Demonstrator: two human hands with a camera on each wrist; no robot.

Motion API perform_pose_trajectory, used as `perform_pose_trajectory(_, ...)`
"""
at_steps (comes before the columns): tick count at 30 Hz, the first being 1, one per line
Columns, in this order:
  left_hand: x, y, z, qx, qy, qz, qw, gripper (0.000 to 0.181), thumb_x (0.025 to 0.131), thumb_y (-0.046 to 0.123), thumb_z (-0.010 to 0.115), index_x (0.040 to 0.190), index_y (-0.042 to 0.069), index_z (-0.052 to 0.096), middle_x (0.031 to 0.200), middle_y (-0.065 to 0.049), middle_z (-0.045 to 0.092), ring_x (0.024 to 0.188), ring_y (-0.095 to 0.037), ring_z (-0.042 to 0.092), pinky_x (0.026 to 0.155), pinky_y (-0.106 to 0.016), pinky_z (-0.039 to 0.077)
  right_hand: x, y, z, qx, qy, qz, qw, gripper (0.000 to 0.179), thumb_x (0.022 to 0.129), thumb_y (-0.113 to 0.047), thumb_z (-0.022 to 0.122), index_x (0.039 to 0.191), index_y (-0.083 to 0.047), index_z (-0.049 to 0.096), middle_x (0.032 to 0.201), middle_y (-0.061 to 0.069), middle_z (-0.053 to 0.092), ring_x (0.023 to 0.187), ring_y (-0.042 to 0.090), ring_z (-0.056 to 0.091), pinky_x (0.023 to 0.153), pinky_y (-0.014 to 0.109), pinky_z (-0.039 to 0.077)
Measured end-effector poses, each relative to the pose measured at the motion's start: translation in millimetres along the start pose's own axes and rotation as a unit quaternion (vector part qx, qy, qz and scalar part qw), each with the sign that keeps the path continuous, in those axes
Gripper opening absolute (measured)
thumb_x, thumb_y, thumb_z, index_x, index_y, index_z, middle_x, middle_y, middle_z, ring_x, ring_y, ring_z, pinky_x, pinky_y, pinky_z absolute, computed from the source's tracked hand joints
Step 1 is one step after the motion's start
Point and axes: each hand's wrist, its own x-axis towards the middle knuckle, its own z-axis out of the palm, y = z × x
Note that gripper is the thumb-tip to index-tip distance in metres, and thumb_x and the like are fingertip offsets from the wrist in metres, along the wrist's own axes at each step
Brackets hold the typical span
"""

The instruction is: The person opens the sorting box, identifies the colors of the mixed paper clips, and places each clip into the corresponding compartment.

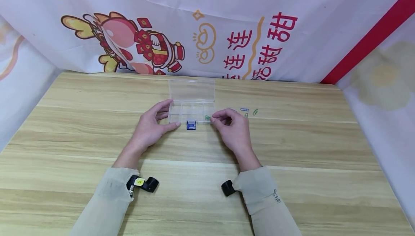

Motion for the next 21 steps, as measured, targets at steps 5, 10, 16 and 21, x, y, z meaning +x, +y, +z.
perform_pose_trajectory(5, -0.8, 1.1, 1.4, 0.001, -0.002, -0.002, 1.0, 0.083, 0.09, 0.011, 0.087, 0.162, 0.025, 0.048, 0.157, -0.011, 0.057, 0.144, -0.032, 0.058, 0.123, -0.045, 0.051, 3.5, 8.0, -13.6, 0.008, 0.028, 0.002, 0.9996, 0.014, 0.099, -0.023, 0.079, 0.11, -0.014, 0.08, 0.106, 0.006, 0.077, 0.095, 0.019, 0.063, 0.078, 0.023, 0.054)
perform_pose_trajectory(10, -1.3, 1.9, 2.1, -0.001, -0.001, -0.001, 1.0, 0.083, 0.09, 0.011, 0.087, 0.162, 0.025, 0.049, 0.156, -0.011, 0.057, 0.144, -0.033, 0.059, 0.123, -0.045, 0.051, 9.0, 20.8, -31.7, 0.055, 0.053, 0.056, 0.9955, 0.02, 0.097, -0.028, 0.082, 0.113, -0.015, 0.08, 0.104, -0.002, 0.074, 0.09, 0.014, 0.063, 0.068, 0.019, 0.055)
perform_pose_trajectory(16, -1.4, 1.3, 0.6, 0.003, 0.002, -0.001, 1.0, 0.082, 0.091, 0.011, 0.087, 0.162, 0.025, 0.049, 0.156, -0.012, 0.057, 0.144, -0.033, 0.059, 0.123, -0.045, 0.051, 12.2, 32.5, -48.8, 0.108, 0.081, 0.105, 0.9853, 0.022, 0.094, -0.027, 0.086, 0.111, -0.015, 0.079, 0.098, -0.01, 0.072, 0.083, 0.01, 0.061, 0.062, 0.018, 0.054)
perform_pose_trajectory(21, -1.9, 1.5, 0.0, 0.005, 0.003, 0.002, 1.0, 0.082, 0.091, 0.011, 0.087, 0.162, 0.024, 0.049, 0.156, -0.012, 0.058, 0.144, -0.033, 0.059, 0.122, -0.045, 0.052, 10.8, 33.7, -51.5, 0.06, 0.063, 0.097, 0.9915, 0.022, 0.096, -0.028, 0.084, 0.111, -0.013, 0.079, 0.104, -0.005, 0.071, 0.091, 0.011, 0.062, 0.069, 0.017, 0.055)
